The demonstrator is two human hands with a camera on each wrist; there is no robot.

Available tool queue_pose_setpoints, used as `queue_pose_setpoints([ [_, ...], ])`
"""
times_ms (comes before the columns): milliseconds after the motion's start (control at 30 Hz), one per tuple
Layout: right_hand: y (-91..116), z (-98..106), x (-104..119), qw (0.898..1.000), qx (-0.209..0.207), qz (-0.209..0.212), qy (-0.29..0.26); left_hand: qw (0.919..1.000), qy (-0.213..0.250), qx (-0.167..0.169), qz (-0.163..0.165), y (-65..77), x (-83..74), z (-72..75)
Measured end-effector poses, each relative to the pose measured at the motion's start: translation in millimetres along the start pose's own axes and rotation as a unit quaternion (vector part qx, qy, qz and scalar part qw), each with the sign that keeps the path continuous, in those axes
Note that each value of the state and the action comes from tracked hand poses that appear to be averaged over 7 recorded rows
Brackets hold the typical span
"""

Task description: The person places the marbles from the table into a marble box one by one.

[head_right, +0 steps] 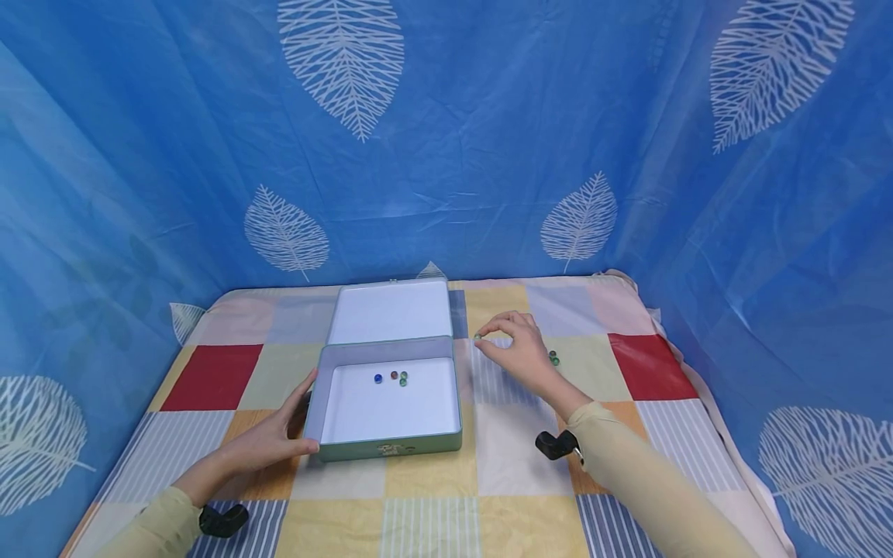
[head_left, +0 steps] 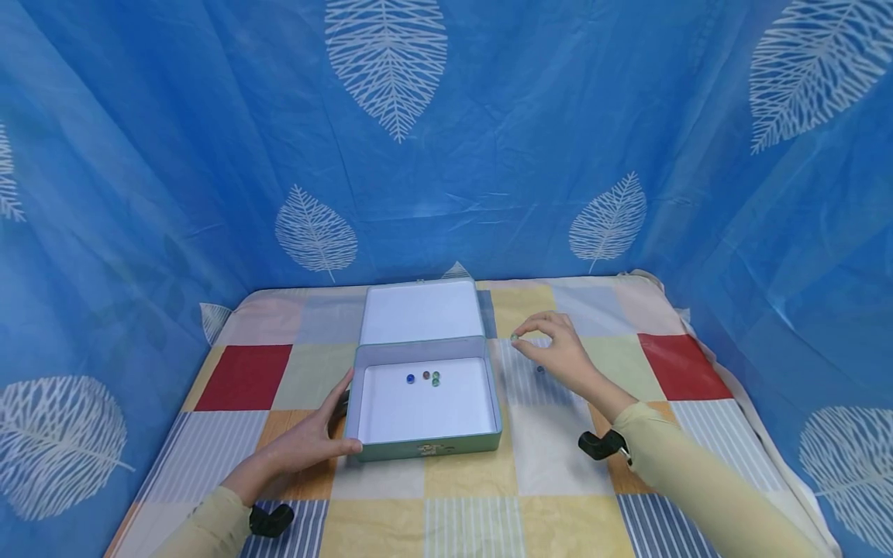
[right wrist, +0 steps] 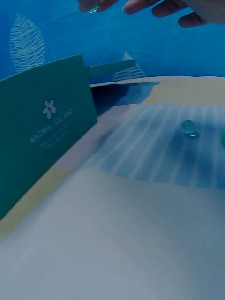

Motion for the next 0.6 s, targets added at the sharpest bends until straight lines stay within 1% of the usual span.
queue_pose_setpoints([
  [133, -2, -10, 8, 1.0, 0.026, 0.012, -0.004, 1.0, 0.001, 0.0, -0.002, -0.2, -0.2, -0.4],
  [300, -3, -22, 18, 0.998, 0.047, 0.029, -0.002, 1.0, 0.001, 0.0, -0.001, -0.3, 0.0, -0.6],
  [467, -4, -33, 27, 0.997, 0.069, 0.036, -0.008, 0.9999, 0.01, -0.002, -0.002, -0.4, -0.5, -0.3],
  [600, -4, -42, 32, 0.995, 0.085, 0.055, -0.006, 0.9999, 0.014, -0.001, -0.006, -0.4, -0.4, -0.4],
])
Point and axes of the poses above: each hand's wrist, its own y-axis away from the middle knuckle, its own z-axis out of the back of the hand, x = y × z, the point moved 2 cm from there along -y, towards the middle knuckle, and after that the axes turned 13 degrees about -z, right-handed, at the moved point
